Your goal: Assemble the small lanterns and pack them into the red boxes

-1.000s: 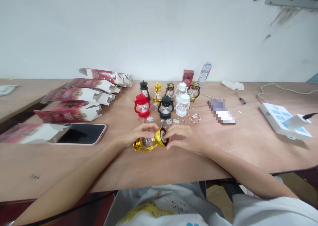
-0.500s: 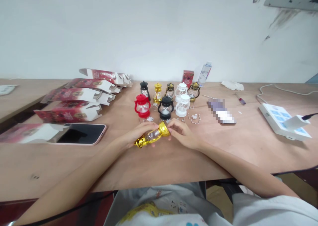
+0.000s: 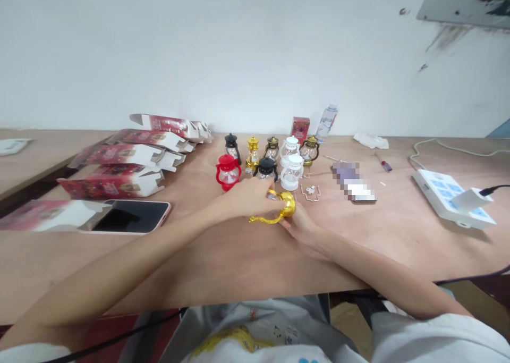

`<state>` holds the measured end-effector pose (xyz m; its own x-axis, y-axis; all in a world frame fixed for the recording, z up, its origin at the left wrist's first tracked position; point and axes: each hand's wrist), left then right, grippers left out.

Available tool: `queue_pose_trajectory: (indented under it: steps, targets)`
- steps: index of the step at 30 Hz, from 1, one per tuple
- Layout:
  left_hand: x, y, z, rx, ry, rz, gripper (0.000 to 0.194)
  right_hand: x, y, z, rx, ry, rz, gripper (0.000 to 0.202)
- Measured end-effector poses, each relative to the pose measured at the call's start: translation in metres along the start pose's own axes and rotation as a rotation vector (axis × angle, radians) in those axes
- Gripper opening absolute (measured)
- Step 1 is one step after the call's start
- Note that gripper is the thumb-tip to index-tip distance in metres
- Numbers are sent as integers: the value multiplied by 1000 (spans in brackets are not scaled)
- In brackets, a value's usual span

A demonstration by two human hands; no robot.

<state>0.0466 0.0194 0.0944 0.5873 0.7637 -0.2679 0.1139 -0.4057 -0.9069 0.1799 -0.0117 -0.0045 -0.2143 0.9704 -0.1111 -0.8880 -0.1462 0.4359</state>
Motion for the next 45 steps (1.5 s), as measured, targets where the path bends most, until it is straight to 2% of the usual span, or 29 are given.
queue_pose_trajectory:
  steps: [6,9,12,14,17,19,23,27,29,31,36,38,42,45]
  targets:
    - [10,-28,-37,440,163,17,43,2,-10,9,-66,97,50,14]
    - [14,-35,-44,656,271,-35,39,4,-14,17,-143,112,53,17]
    - [13,-42,-42,866,380,-147,35,3,-17,27,-245,100,51,21]
    - [9,-48,-40,961,438,-242,34,-1,-19,32,-484,13,87,23]
    - [4,-61,-40,1028,480,-361,32,-7,-22,35,-1060,-128,180,20]
    - [7,-70,-44,1037,506,-417,34,-10,-24,33,-1291,-131,219,18]
    - [35,-77,-64,1002,599,-457,36,-13,-26,28,-1344,-74,270,4]
    - [77,-63,-91,1026,704,-472,38,-21,-25,30,-1385,-61,284,4]
    - [95,-50,-102,1046,703,-438,37,-26,-26,34,-1321,-65,277,4]
    - [109,-38,-109,1058,692,-375,35,-30,-32,37,-1128,-62,257,8]
    - [132,-19,-112,1046,648,-246,31,-39,-59,46,-300,106,290,35]
    - [136,-16,-112,1049,614,-186,32,-41,-70,49,-94,131,223,35]
    - [133,-14,-110,1054,558,-138,32,-38,-86,57,-85,121,-1,19]
    - [130,-13,-107,1056,538,-129,32,-30,-96,66,-177,151,-30,11]
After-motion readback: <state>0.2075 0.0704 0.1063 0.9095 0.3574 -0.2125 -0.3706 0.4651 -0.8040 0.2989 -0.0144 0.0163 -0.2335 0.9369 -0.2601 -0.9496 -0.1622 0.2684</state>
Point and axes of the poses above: each hand's wrist, its own x-axis towards the middle knuckle, its own y-axis out of the palm, z = x × y, and after that the axes turned 9 degrees about z, right-handed
